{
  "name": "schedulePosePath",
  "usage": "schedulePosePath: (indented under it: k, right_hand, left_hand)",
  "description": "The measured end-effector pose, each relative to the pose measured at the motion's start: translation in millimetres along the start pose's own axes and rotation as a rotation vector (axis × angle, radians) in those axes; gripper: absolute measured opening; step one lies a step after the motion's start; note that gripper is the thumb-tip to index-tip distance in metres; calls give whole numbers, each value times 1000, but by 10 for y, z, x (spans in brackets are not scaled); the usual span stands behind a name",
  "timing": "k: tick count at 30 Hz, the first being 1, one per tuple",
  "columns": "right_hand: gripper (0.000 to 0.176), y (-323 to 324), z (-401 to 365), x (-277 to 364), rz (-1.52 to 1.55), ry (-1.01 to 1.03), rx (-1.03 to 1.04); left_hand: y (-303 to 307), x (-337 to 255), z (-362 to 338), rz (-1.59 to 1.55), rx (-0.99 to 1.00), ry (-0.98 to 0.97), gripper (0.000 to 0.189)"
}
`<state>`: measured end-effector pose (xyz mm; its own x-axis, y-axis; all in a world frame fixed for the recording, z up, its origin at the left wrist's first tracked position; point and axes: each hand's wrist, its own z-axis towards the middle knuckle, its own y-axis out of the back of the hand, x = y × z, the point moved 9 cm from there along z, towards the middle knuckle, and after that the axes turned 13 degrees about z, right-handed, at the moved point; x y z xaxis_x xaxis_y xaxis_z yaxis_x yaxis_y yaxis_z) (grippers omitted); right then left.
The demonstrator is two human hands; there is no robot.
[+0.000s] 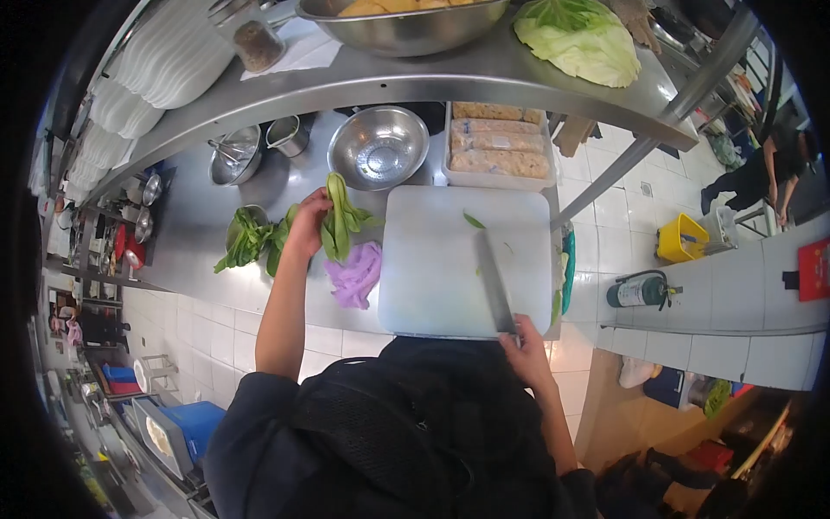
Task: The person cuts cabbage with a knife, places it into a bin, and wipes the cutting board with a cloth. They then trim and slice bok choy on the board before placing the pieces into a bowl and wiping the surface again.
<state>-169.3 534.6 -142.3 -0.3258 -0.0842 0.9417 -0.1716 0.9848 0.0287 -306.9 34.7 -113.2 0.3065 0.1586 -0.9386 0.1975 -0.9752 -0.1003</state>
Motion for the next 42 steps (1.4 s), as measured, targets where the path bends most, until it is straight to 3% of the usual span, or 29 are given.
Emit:
schedulePosePath:
  k: [2,3,5,7,10,12,14,16,17,19,22,23,27,30,42]
  right_hand:
    - [37,-286,-77,-7,-16,-197,243]
    - [34,-383,39,-35,-145,149,318]
    - [30,-630,224,-130,-20,-44,427]
    - [29,-802,494,-221,93,-173,434]
    - [33,-804,775,-248,165,-135,296]
    - [37,-506,832,-279,220,-122,17]
    - [39,-157,725,-433,201,-74,-14]
    - [39,323,493,-471,204,-10,-243]
    - [39,472,463,-547,193,-24,-236]
    - [39,712,337,-365,-204,181,-317]
    - [43,594,152,-147,-102,-30,-230]
    - [41,458,118,20,-197,0,-174]
    - [36,-163,-14,473,-308,170,31]
    - [36,-452,45,476,-363,125,146]
    - [37,-686,152,505,-537,54,212]
  left_hand:
    - [-457,-173,-220,-129,78,-37,31]
    - [-690,-266,-276,-214,166,-110,37]
    - [-1042,-327,-344,-336,332,-177,43]
    - [-1368,-347,-406,-384,380,-139,41]
    - [-1640,-191,-475,-410,384,-100,38]
    - [-1715,45,-443,-151,312,-145,35]
    - [-1957,86,-653,-20,328,-196,26]
    - [-2156,105,-831,529,218,-496,24]
    - [-2242,202,-874,520,210,-481,24]
    - [-2563,188,-1250,1103,113,-946,28]
    - [-2536,887,-1265,1198,158,-951,35]
    - [-2523,926,-1289,1199,168,-940,35]
    - [-2452,947,-1367,1136,123,-925,31]
    - [-2461,964,-1299,1116,145,-896,28]
    - [-2437,961,-1305,1132,149,-892,26]
